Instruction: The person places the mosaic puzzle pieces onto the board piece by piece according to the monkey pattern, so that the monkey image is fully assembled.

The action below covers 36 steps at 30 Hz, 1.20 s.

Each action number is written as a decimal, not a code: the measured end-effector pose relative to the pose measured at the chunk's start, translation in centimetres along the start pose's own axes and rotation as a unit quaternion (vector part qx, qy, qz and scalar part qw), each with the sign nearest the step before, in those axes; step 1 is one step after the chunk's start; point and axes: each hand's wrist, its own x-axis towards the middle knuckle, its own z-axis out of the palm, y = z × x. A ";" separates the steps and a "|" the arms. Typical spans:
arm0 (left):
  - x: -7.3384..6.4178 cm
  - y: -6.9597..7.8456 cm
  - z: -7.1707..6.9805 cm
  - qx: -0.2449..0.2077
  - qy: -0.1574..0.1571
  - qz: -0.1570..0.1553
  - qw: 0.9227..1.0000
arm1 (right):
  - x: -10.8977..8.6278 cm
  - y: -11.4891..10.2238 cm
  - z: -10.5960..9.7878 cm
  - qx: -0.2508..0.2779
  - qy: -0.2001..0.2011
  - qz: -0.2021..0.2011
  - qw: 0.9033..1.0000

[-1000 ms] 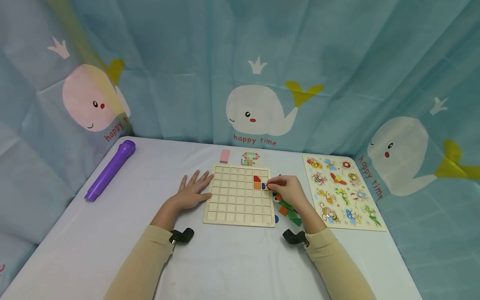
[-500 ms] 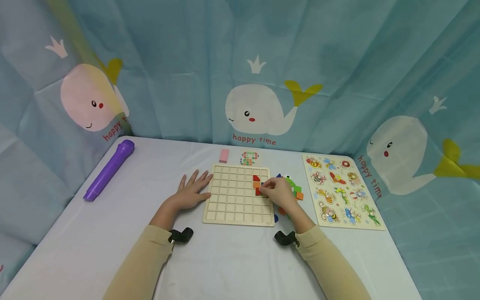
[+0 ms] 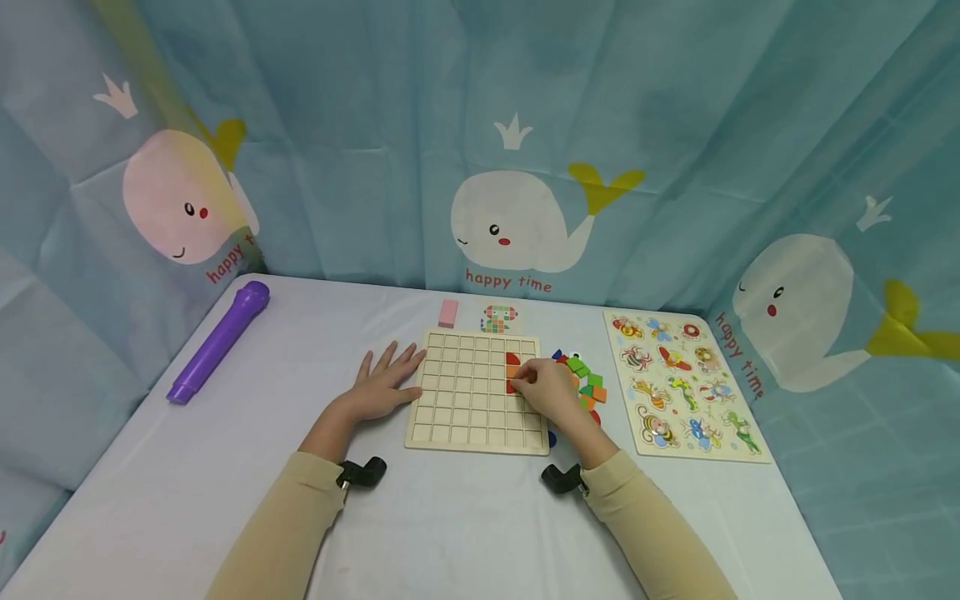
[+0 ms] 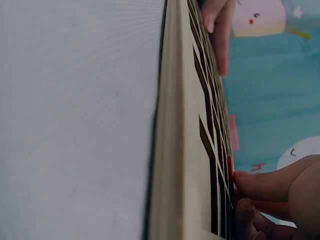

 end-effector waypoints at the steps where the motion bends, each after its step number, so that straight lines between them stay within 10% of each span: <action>1: 0.0 0.0 0.0 0.000 0.000 0.000 1.000 | 0.0 0.0 0.1 0.000 0.000 -0.001 1.000; 36: 0.1 -0.1 -0.1 -0.004 -0.001 0.007 1.000 | -1.7 3.6 -3.8 0.041 0.042 0.002 0.998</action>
